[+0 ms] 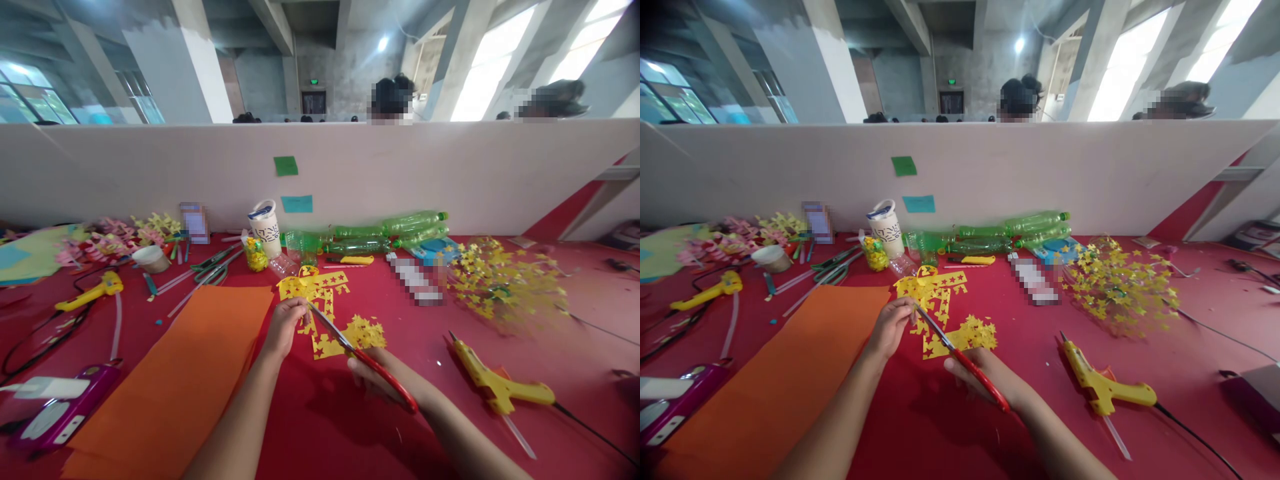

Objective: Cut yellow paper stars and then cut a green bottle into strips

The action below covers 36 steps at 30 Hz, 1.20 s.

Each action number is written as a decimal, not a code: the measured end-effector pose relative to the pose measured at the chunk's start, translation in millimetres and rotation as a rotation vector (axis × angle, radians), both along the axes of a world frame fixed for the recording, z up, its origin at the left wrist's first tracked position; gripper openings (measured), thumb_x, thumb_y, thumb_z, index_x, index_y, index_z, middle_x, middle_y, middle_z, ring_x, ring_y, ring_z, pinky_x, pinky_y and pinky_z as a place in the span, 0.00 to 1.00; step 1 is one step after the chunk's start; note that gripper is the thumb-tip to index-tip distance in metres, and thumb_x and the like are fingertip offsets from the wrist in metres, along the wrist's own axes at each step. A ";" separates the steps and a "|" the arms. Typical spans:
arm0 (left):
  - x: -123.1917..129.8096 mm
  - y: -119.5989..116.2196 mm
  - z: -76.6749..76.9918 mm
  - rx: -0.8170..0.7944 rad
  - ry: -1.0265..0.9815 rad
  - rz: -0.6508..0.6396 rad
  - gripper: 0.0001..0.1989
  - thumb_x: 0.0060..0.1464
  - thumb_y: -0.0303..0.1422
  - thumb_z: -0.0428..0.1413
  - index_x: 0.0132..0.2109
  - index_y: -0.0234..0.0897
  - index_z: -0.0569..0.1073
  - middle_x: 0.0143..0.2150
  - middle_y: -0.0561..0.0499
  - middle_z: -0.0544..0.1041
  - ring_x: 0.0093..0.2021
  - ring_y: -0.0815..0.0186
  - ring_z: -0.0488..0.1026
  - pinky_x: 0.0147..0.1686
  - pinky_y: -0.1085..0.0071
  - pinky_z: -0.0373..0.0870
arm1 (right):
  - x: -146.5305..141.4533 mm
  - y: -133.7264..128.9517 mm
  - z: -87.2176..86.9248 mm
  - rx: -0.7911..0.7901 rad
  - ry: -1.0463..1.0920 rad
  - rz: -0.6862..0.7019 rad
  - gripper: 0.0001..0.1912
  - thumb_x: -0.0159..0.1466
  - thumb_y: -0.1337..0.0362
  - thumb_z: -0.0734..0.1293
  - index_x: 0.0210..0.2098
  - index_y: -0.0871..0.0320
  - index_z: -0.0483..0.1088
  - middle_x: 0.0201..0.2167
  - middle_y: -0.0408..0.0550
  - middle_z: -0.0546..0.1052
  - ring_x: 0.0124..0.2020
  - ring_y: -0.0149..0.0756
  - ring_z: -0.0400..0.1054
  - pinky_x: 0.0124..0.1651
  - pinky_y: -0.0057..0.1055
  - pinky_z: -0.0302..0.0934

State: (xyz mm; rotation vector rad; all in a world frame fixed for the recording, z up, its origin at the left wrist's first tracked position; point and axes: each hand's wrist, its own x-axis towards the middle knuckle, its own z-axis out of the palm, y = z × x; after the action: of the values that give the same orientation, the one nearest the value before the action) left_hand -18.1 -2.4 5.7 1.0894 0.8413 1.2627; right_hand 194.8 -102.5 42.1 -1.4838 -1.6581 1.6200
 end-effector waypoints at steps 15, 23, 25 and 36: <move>-5.3 -0.7 3.4 -0.005 0.017 -0.056 0.07 0.45 0.31 0.57 0.22 0.35 0.72 0.18 0.54 0.68 0.23 0.71 0.64 0.27 0.74 0.62 | -0.5 -0.2 0.6 0.008 -0.010 -0.051 0.25 0.60 0.45 0.65 0.21 0.59 0.62 0.15 0.40 0.65 0.15 0.24 0.56 0.17 0.21 0.48; -10.7 1.4 4.7 -0.057 0.014 -0.101 0.07 0.42 0.32 0.59 0.22 0.33 0.73 0.17 0.54 0.69 0.21 0.72 0.63 0.25 0.74 0.61 | 3.3 -0.2 3.1 -0.024 0.046 0.002 0.26 0.61 0.44 0.63 0.20 0.59 0.62 0.12 0.38 0.61 0.11 0.22 0.51 0.14 0.21 0.43; -10.7 1.2 5.2 -0.069 0.011 -0.099 0.06 0.41 0.32 0.59 0.22 0.33 0.73 0.17 0.53 0.68 0.21 0.72 0.63 0.24 0.74 0.61 | 3.6 -0.1 2.9 -0.031 0.037 0.001 0.26 0.61 0.44 0.64 0.20 0.59 0.63 0.12 0.38 0.61 0.11 0.22 0.51 0.14 0.21 0.43; -10.0 0.8 6.8 -0.093 0.018 -0.085 0.06 0.40 0.32 0.60 0.22 0.33 0.73 0.16 0.53 0.68 0.20 0.71 0.63 0.23 0.73 0.61 | 4.6 -0.4 1.7 -0.021 0.040 0.009 0.27 0.62 0.41 0.61 0.21 0.58 0.62 0.12 0.38 0.60 0.11 0.23 0.52 0.14 0.21 0.45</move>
State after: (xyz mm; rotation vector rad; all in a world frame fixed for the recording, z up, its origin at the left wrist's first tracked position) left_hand -28.1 -1.7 12.4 1.0525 0.8502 1.1339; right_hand 199.4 -102.9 43.8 -1.4467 -1.6338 1.6664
